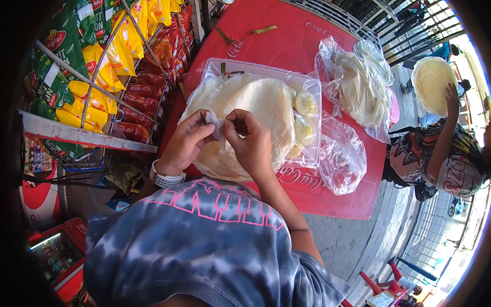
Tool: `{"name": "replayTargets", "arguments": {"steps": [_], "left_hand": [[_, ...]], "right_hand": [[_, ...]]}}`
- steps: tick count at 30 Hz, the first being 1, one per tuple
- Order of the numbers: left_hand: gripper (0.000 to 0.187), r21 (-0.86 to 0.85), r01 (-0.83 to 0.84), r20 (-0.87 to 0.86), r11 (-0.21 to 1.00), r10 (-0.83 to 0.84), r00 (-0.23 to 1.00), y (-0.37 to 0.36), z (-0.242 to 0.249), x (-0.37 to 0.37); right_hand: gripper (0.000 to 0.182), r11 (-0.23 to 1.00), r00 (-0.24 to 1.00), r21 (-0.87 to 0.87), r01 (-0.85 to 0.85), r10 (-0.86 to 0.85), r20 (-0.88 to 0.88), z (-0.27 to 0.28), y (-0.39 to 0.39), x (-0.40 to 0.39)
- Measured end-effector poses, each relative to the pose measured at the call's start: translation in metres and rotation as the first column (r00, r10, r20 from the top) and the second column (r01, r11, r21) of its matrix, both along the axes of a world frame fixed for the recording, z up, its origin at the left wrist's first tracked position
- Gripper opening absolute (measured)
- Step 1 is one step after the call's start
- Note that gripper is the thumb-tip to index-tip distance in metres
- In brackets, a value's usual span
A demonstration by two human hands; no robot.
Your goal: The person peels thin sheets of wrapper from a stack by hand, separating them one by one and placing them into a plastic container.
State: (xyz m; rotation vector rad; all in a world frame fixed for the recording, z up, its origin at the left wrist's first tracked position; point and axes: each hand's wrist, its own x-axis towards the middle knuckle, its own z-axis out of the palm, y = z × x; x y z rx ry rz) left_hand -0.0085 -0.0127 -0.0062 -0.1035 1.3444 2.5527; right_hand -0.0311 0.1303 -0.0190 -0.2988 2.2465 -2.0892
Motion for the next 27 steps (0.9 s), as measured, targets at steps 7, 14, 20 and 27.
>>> {"name": "replayTargets", "arguments": {"steps": [7, 14, 20, 27], "left_hand": [[0.008, -0.163, 0.034, -0.08, 0.986, -0.048, 0.996, 0.002, -0.005, -0.002], [0.012, -0.046, 0.024, -0.047, 0.999, -0.026, 0.999, 0.0, -0.006, 0.001], [0.014, -0.066, 0.094, -0.115, 0.993, -0.101, 0.988, -0.007, -0.004, 0.002], [0.018, -0.184, 0.036, -0.151, 0.982, -0.065, 0.986, -0.01, 0.0, 0.003]], "right_hand": [[0.021, 0.994, 0.991, -0.028, -0.105, 0.102, -0.082, 0.004, -0.001, -0.001], [0.024, 0.915, 0.953, -0.299, -0.27, 0.298, 0.051, 0.0, 0.002, -0.006], [0.016, 0.853, 0.913, -0.423, -0.306, 0.389, 0.123, 0.002, 0.011, -0.012], [0.017, 0.991, 0.968, 0.123, -0.06, 0.088, -0.234, 0.009, 0.016, -0.012]]}}
